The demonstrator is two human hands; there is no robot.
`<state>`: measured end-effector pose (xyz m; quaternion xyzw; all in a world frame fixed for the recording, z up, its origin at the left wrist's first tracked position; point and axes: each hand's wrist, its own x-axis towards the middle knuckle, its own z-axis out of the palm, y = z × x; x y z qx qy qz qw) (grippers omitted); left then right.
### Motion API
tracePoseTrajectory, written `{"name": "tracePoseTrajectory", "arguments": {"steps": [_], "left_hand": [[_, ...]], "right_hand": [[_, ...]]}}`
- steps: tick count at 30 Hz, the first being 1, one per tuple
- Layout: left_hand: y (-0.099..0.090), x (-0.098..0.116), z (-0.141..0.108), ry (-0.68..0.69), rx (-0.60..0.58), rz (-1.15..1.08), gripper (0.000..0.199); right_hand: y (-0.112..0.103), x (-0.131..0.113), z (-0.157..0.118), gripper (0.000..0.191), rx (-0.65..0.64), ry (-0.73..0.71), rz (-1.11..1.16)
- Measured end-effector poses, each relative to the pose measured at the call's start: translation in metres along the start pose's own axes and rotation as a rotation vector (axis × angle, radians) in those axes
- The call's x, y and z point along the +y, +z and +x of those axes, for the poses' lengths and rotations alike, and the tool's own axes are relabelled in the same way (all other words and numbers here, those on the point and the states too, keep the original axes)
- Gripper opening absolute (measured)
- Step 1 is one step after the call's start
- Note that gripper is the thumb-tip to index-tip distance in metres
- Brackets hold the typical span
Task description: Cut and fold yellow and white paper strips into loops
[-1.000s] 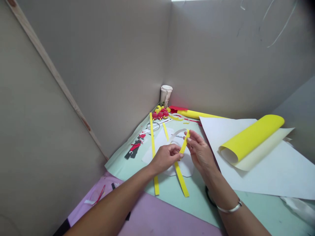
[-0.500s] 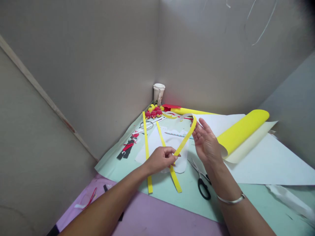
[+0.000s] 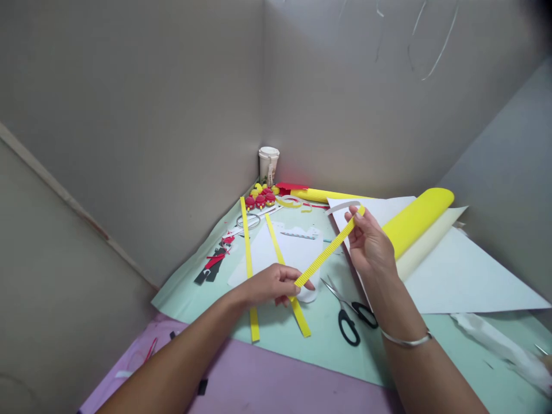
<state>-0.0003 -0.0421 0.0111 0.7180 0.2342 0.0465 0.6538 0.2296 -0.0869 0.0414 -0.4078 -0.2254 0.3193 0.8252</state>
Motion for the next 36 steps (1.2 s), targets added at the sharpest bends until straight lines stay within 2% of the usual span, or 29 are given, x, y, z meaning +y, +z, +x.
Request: {"name": "tracePoseTrajectory", "arguments": {"steps": [4,9,13,19,22,27,31,36], "left_hand": [[-0.006,0.004,-0.004,-0.025,-0.071,-0.039,0.038],[-0.012,0.005,-0.007,-0.036,-0.148,-0.062,0.039],[-0.016,0.001,-0.008,-0.086,-0.268,-0.057,0.043],[-0.019,-0.012,-0.005,-0.190,-0.479,-0.080,0.048],[-0.017,-0.017,-0.003,-0.236,-0.560,-0.088,0.043],[-0.007,-0.021,-0.001,-0.309,-0.656,-0.102,0.038],[0.003,-0.025,0.002,-0.384,-0.701,-0.104,0.039],[0.007,-0.029,0.004,-0.383,-0.734,-0.140,0.036]], "right_hand": [[-0.005,-0.005,0.004,0.030,0.031,-0.016,-0.043],[-0.006,-0.004,0.005,0.036,0.040,-0.031,-0.062],[-0.005,-0.001,0.005,0.039,0.039,-0.050,-0.092],[-0.002,0.000,0.005,0.038,0.102,-0.017,-0.078],[-0.002,0.005,0.006,0.036,0.107,0.020,-0.091],[-0.004,0.020,0.007,0.037,0.021,0.045,-0.152],[-0.004,0.032,0.006,0.041,-0.024,0.029,-0.216],[-0.005,0.034,0.005,0.043,-0.031,0.024,-0.226]]}}
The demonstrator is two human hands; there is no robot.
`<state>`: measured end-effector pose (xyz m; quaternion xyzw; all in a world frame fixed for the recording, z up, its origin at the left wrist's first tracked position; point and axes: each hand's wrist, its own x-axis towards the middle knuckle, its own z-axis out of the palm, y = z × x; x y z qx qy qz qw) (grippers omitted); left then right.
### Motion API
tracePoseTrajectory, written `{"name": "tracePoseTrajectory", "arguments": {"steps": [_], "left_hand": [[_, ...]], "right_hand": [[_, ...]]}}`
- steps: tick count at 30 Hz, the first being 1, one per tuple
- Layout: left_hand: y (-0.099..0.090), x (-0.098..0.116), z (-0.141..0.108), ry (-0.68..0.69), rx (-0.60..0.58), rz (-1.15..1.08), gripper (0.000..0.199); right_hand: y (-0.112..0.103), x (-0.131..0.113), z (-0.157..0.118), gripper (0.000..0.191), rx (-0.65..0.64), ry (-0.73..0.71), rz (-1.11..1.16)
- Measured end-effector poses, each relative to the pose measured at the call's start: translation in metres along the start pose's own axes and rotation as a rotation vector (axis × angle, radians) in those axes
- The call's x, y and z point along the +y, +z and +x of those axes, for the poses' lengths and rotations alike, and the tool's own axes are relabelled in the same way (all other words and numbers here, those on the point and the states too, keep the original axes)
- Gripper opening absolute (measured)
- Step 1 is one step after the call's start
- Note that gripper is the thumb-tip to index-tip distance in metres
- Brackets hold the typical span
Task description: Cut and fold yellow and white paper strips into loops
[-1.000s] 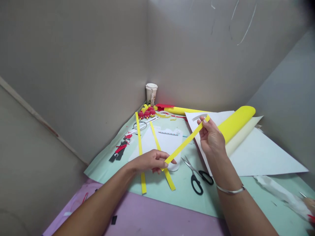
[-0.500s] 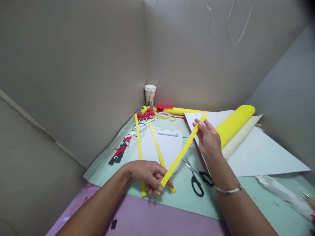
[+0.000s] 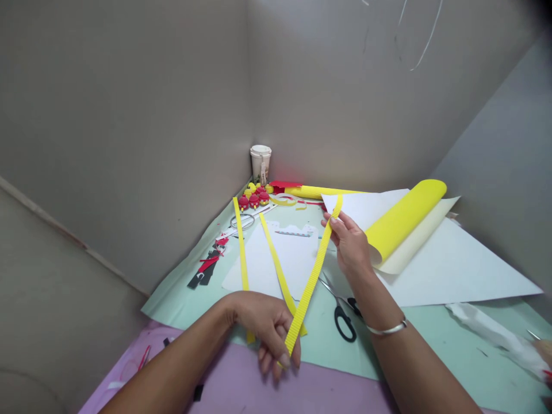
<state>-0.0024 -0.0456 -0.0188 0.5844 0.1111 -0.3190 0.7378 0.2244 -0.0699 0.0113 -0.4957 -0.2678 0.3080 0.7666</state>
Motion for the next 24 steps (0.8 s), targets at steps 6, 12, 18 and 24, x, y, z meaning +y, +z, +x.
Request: {"name": "tracePoseTrajectory", "arguments": {"steps": [6,12,18,24], "left_hand": [[-0.0007,0.0010,-0.0013,0.007,0.006,0.012,0.034],[0.0003,0.0012,0.0004,0.007,-0.024,0.025,0.032],[0.0022,0.0041,-0.0014,0.038,-0.062,0.012,0.028],[0.0020,0.0018,-0.0011,0.072,-0.055,0.050,0.031]], "right_hand": [[-0.0035,0.0017,0.0014,0.040,0.045,0.017,0.000],[-0.0055,0.0054,0.0025,0.037,0.048,0.006,0.019],[-0.0048,0.0045,0.0024,0.027,0.066,0.034,0.050],[-0.0034,0.0022,0.0030,0.022,0.086,0.069,0.097]]}}
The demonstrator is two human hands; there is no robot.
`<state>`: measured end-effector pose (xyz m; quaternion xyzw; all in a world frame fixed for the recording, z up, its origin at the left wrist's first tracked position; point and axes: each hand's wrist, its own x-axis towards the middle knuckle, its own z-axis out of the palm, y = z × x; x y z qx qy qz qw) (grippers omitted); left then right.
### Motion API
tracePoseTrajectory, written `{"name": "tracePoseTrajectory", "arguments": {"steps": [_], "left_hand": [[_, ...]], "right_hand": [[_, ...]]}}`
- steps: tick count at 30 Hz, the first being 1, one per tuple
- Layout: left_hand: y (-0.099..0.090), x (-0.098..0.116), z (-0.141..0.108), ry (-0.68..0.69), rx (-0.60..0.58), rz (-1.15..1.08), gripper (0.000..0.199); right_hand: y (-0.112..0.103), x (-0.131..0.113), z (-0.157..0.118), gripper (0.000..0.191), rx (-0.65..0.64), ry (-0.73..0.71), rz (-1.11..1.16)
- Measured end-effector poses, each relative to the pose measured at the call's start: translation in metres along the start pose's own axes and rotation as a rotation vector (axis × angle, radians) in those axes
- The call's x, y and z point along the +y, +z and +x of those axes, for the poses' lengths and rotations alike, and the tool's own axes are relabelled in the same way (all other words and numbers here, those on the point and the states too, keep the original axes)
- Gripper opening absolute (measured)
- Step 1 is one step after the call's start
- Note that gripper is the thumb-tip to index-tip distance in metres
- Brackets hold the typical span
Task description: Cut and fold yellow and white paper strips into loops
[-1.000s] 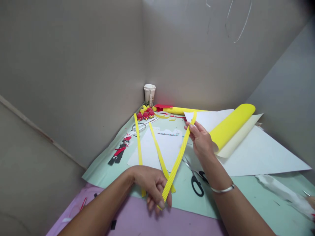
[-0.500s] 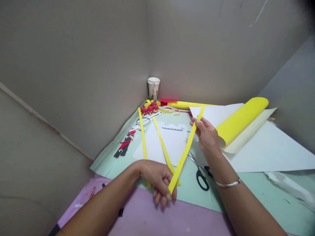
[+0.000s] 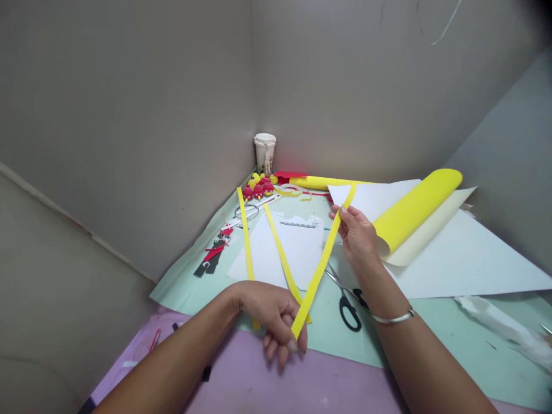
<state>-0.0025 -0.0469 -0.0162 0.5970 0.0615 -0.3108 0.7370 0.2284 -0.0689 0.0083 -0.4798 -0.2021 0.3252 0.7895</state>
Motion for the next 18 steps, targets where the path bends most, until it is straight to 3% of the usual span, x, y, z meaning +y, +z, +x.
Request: {"name": "tracePoseTrajectory", "arguments": {"steps": [7,13,18], "left_hand": [[-0.0032,-0.0027,-0.0011,0.017,-0.005,-0.013,0.032],[-0.0029,-0.0018,-0.0031,0.011,-0.007,-0.024,0.035],[-0.0027,-0.0027,-0.0033,-0.004,-0.006,-0.050,0.038]], "right_hand": [[-0.0018,0.0002,0.0012,0.025,-0.017,-0.016,-0.014],[-0.0039,-0.0020,0.0032,0.029,0.067,-0.031,-0.069],[-0.0030,-0.0035,0.0027,0.031,0.061,-0.012,-0.065]]}}
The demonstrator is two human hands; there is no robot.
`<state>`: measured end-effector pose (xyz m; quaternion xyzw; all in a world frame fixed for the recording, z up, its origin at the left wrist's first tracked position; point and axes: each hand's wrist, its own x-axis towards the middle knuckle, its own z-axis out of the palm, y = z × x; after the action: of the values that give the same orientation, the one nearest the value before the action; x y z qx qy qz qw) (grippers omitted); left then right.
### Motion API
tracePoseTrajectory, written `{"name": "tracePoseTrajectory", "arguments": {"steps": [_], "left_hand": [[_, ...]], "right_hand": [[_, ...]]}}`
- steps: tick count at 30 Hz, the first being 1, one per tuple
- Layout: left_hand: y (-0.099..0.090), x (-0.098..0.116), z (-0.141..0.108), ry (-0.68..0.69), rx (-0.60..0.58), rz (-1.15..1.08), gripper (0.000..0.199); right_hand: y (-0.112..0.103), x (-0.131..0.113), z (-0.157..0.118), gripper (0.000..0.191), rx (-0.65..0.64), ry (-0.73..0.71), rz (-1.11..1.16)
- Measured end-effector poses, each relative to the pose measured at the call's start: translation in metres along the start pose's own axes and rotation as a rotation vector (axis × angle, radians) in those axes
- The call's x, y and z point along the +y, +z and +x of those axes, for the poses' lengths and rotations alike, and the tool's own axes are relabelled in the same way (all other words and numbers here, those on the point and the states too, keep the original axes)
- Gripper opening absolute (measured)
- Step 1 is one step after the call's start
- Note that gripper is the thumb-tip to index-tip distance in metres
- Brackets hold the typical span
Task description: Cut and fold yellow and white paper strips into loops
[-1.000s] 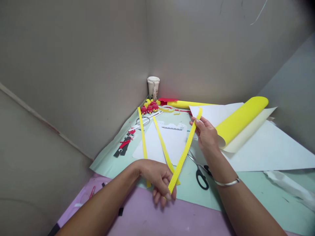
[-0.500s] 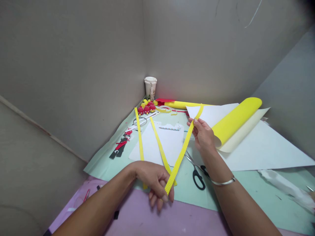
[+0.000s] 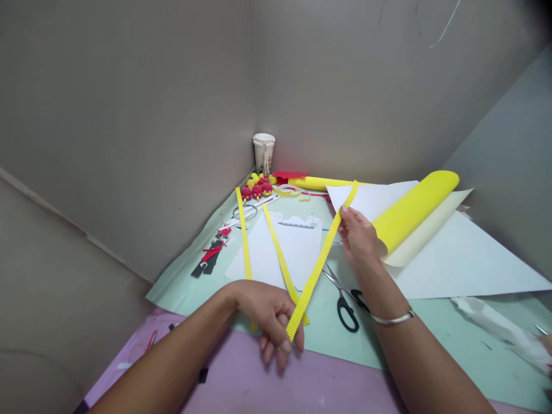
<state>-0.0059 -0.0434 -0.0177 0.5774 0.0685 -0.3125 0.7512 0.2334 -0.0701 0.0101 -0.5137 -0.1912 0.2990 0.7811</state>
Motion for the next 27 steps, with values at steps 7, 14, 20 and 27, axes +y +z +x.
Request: {"name": "tracePoseTrajectory", "arguments": {"steps": [7,14,20,27], "left_hand": [[-0.003,0.003,-0.005,0.057,0.064,0.030,0.049],[-0.001,0.011,-0.011,0.078,0.115,0.037,0.054],[-0.003,0.009,-0.009,0.138,0.066,0.020,0.056],[-0.001,0.010,-0.005,0.170,0.090,0.010,0.045]], "right_hand": [[0.000,0.000,0.000,0.028,-0.025,-0.049,-0.079],[-0.003,0.000,0.002,0.029,-0.034,-0.073,-0.078],[-0.003,-0.002,0.000,0.033,-0.022,-0.062,-0.059],[-0.002,-0.001,0.001,0.033,-0.035,-0.062,-0.044]]}}
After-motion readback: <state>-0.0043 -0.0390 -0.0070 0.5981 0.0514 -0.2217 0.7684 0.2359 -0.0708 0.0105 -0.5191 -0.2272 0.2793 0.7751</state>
